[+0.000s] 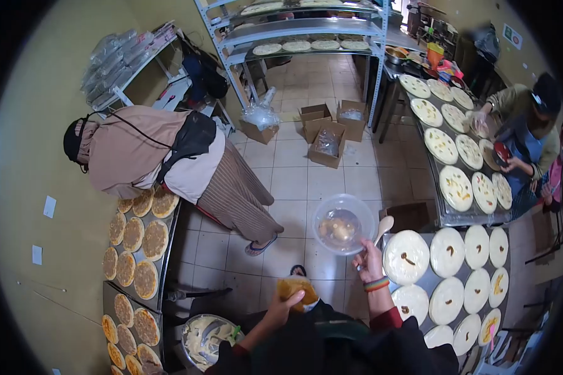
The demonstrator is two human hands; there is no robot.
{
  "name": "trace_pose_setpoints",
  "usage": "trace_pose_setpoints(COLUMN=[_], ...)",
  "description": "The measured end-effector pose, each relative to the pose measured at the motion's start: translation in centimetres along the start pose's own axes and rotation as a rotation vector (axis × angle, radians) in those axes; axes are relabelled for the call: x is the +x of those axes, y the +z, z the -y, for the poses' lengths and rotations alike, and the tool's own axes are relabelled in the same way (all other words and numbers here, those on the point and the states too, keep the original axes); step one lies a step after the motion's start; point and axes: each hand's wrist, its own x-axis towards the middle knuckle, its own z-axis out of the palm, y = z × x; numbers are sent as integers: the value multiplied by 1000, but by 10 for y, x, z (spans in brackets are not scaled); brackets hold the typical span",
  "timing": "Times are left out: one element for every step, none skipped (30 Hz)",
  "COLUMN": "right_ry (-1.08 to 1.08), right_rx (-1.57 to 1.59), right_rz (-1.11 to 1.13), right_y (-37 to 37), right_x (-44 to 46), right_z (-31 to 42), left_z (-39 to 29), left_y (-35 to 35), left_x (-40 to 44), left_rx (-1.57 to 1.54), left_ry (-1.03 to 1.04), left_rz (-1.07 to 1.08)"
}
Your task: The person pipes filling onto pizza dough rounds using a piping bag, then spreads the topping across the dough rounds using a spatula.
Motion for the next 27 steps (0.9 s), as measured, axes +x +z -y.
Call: trace_pose_setpoints(right_ry=[-12, -51, -72, -70, -57, -54, -70, -76, -88, -83, -76, -70, -59, -31, 2, -1, 3, 29, 63, 172, 278, 327, 344, 356, 357, 369, 399], right_rx=[5, 13, -3, -43, -78, -107, -94, -83, -86, -96, -110, -129, -151, -219, -294, -378, -397, -403, -422, -452, -487, -512, -540, -559, -565, -567, -579], right_rz=[-15, -8, 16, -13, -48, -72, -74, -82, -105, -94, -76, -54, -39, -1, 35, 12, 111, 198, 208, 278, 350, 412, 389, 466, 499, 523, 534], right_y=[10, 29, 45, 55, 60, 70, 81, 89, 99, 108, 116, 127, 142, 157, 168, 192, 213, 235, 259, 290, 324, 358, 386, 417, 445, 461, 476], right_x=[11, 33, 54, 68, 78, 95, 113, 129, 147, 166, 191, 219, 251, 286, 318, 353, 389, 419, 443, 473, 501, 521, 547, 571, 606, 630, 634], right_z=[3, 16, 31, 40, 44, 50, 59, 66, 73, 82, 89, 96, 104, 110, 115, 118, 123, 117, 110, 110, 110, 103, 87, 75, 55, 33, 18], left_z=[-8, -20, -32, -43, -55, -73, -92, -107, -116, -123, -131, -139, -142, -140, -135, -140, -144, -148, -151, -155, -160, -168, -177, -184, -186, -185, -187], left_y=[-4, -8, -9, -9, -11, -12, -11, -11, -13, -13, -12, -11, -13, -18, -21, -20, -17, -18, -21, -24, -27, -31, -35, -45, -56, -63, -67], left_x=[13, 35, 57, 75, 95, 116, 137, 156, 180, 201, 223, 248, 274, 299, 320, 351, 376, 393, 403, 418, 433, 447, 459, 474, 488, 495, 502], left_rx=[4, -7, 35, 76, -1, -7, 25, 54, 94, 87, 87, 82, 84, 59, 19, -18, -37, -47, -60, -89, -130, -169, -242, -267, -289, -311, -434], left_ry=[-28, 3, 37, 55, 46, 66, 43, 9, -7, -7, -65, -119, -40, -37, -11, 45, 60, 90, 112, 118, 192, 264, 289, 298, 258, 206, 48], left_rz=[4, 10, 26, 32, 89, 81, 123, 161, 161, 144, 106, 67, 94, 70, 79, 94, 65, -40, -147, -178, -225, -274, -306, -339, -380, -422, -558])
